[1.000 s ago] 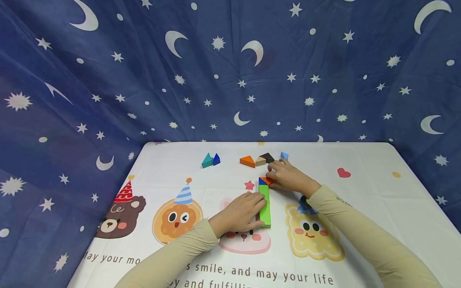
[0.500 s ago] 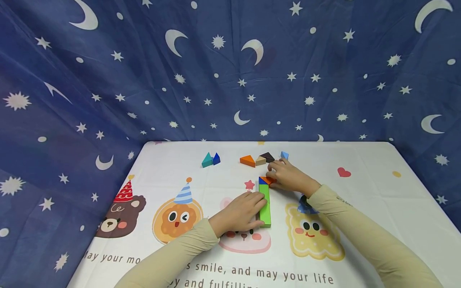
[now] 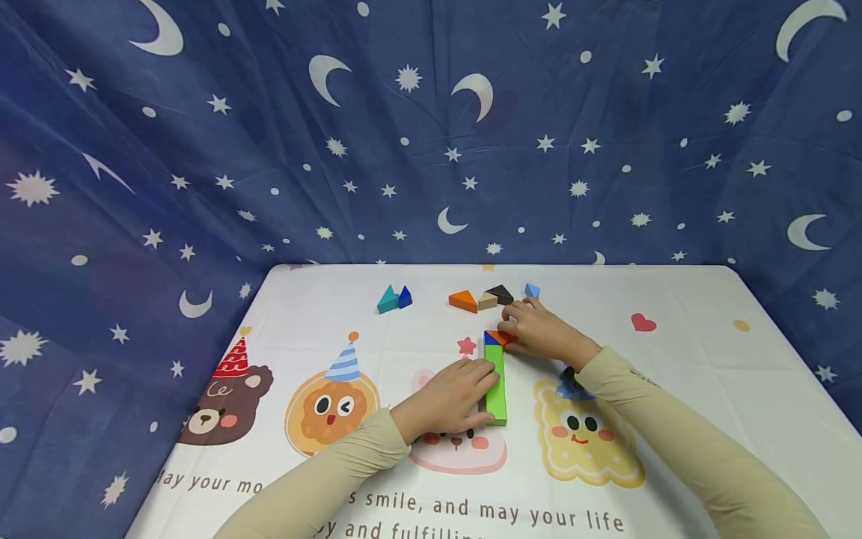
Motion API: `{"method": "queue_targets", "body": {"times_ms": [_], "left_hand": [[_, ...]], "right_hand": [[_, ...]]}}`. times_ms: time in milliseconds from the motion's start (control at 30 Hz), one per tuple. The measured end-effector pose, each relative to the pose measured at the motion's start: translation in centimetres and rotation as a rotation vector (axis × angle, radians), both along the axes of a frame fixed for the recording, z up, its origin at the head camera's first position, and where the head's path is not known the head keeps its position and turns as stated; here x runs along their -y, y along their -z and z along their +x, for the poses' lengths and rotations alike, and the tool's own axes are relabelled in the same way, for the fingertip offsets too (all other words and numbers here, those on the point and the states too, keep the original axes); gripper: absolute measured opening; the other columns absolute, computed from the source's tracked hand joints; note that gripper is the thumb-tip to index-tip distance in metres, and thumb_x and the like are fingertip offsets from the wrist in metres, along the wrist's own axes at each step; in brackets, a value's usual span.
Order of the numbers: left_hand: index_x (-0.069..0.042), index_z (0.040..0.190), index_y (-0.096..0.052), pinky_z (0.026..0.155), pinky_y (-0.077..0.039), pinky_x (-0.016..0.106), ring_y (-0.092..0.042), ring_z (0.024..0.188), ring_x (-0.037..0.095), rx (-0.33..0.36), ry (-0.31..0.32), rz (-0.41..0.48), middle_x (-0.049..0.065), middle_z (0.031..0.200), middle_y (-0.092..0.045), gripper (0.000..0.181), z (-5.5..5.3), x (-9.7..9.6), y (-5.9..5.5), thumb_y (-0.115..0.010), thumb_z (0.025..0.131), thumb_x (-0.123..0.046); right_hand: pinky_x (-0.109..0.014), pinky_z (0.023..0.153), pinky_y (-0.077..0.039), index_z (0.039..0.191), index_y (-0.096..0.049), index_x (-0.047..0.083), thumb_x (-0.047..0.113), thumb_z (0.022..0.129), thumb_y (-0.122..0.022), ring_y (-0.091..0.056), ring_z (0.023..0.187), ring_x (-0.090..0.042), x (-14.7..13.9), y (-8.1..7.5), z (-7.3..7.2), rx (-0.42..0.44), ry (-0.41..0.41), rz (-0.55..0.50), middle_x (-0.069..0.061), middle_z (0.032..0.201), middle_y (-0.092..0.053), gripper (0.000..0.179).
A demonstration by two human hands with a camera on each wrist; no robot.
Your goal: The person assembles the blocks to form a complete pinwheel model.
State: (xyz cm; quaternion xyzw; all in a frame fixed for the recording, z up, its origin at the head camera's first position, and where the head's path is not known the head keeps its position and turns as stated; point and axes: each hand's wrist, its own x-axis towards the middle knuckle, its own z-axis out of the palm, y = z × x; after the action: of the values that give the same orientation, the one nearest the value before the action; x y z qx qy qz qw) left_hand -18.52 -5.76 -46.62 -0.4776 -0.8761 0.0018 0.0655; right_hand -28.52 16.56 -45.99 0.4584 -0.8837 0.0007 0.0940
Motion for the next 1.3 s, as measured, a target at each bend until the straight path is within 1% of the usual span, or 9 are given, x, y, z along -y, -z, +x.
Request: {"method": "queue_targets", "body": {"times_ms": [133,233,367,500,733,900,1067,1167,1300], "left_hand": [[-0.012,0.127,-0.047,0.108,-0.037,0.033,-0.046,0.124,0.017,0.008,-0.004,-0.003,0.003,0.13,-0.048,0.055,0.0,0.0,0.1,-0.048,0.091,-0.054],[-0.012,0.127,-0.046,0.108,-0.037,0.033,-0.046,0.124,0.017,0.009,-0.005,-0.006,0.003,0.13,-0.048,0.056,0.0,0.0,0.1,-0.048,0.091,-0.054],[-0.012,0.127,-0.046,0.107,-0.037,0.033,-0.046,0.124,0.017,0.006,-0.01,-0.011,0.003,0.131,-0.048,0.056,0.0,0.1,0.1,-0.048,0.091,-0.054],[-0.012,0.128,-0.046,0.108,-0.037,0.033,-0.046,0.125,0.017,0.012,-0.015,-0.012,0.003,0.132,-0.047,0.056,-0.1,0.2,0.1,-0.048,0.091,-0.054],[-0.012,0.13,-0.045,0.109,-0.036,0.034,-0.045,0.127,0.017,0.028,-0.017,-0.023,0.003,0.134,-0.047,0.057,0.0,0.2,0.1,-0.046,0.092,-0.054],[-0.012,0.128,-0.046,0.108,-0.037,0.033,-0.046,0.125,0.017,0.006,-0.005,-0.008,0.004,0.132,-0.047,0.056,0.0,0.2,0.2,-0.046,0.092,-0.054],[-0.012,0.125,-0.047,0.107,-0.038,0.032,-0.047,0.123,0.017,-0.01,0.002,0.009,0.003,0.129,-0.048,0.054,-0.1,0.2,0.3,-0.047,0.091,-0.054],[-0.012,0.125,-0.047,0.107,-0.038,0.032,-0.047,0.123,0.017,-0.011,0.005,0.008,0.003,0.129,-0.048,0.053,-0.1,0.2,0.3,-0.047,0.092,-0.053],[-0.012,0.125,-0.047,0.107,-0.038,0.033,-0.047,0.123,0.017,-0.009,0.006,0.004,0.003,0.129,-0.048,0.053,0.0,0.2,0.3,-0.046,0.092,-0.053]], "right_hand": [[-0.051,0.091,-0.045,0.106,-0.068,0.013,0.04,0.078,-0.074,-0.057,0.098,-0.026,-0.6,-0.5,-0.1,-0.011,-0.012,0.002,-0.008,0.103,-0.061,0.039],[-0.053,0.092,-0.043,0.106,-0.067,0.013,0.04,0.08,-0.071,-0.056,0.099,-0.027,-1.2,-1.2,-0.5,-0.01,0.003,0.013,-0.008,0.103,-0.061,0.037],[-0.052,0.095,-0.041,0.103,-0.069,0.015,0.034,0.084,-0.067,-0.056,0.099,-0.027,-1.8,-1.8,-1.9,-0.014,0.023,0.02,-0.007,0.101,-0.06,0.027],[-0.051,0.093,-0.042,0.099,-0.071,0.015,0.028,0.085,-0.067,-0.057,0.095,-0.027,-1.8,-2.2,-3.4,-0.026,0.016,0.033,-0.008,0.098,-0.061,0.019],[-0.051,0.086,-0.046,0.096,-0.071,0.015,0.024,0.084,-0.069,-0.057,0.087,-0.025,-0.8,-1.2,-5.5,-0.068,-0.016,0.073,-0.008,0.091,-0.061,0.016],[-0.055,0.088,-0.045,0.1,-0.07,0.014,0.026,0.084,-0.068,-0.057,0.09,-0.028,0.0,-0.7,-6.6,-0.062,0.044,0.113,-0.01,0.092,-0.059,0.02],[-0.051,0.084,-0.043,0.103,-0.07,0.015,0.031,0.083,-0.07,-0.056,0.093,-0.03,0.7,-0.8,-7.4,-0.065,0.095,0.152,-0.011,0.096,-0.06,0.026],[-0.05,0.084,-0.043,0.104,-0.07,0.016,0.033,0.083,-0.07,-0.055,0.093,-0.029,1.1,-0.8,-7.7,-0.084,0.082,0.159,-0.01,0.098,-0.06,0.027],[-0.05,0.087,-0.042,0.101,-0.07,0.018,0.034,0.083,-0.07,-0.055,0.095,-0.028,1.7,-0.9,-7.9,-0.102,0.031,0.133,-0.01,0.1,-0.061,0.024]]}}
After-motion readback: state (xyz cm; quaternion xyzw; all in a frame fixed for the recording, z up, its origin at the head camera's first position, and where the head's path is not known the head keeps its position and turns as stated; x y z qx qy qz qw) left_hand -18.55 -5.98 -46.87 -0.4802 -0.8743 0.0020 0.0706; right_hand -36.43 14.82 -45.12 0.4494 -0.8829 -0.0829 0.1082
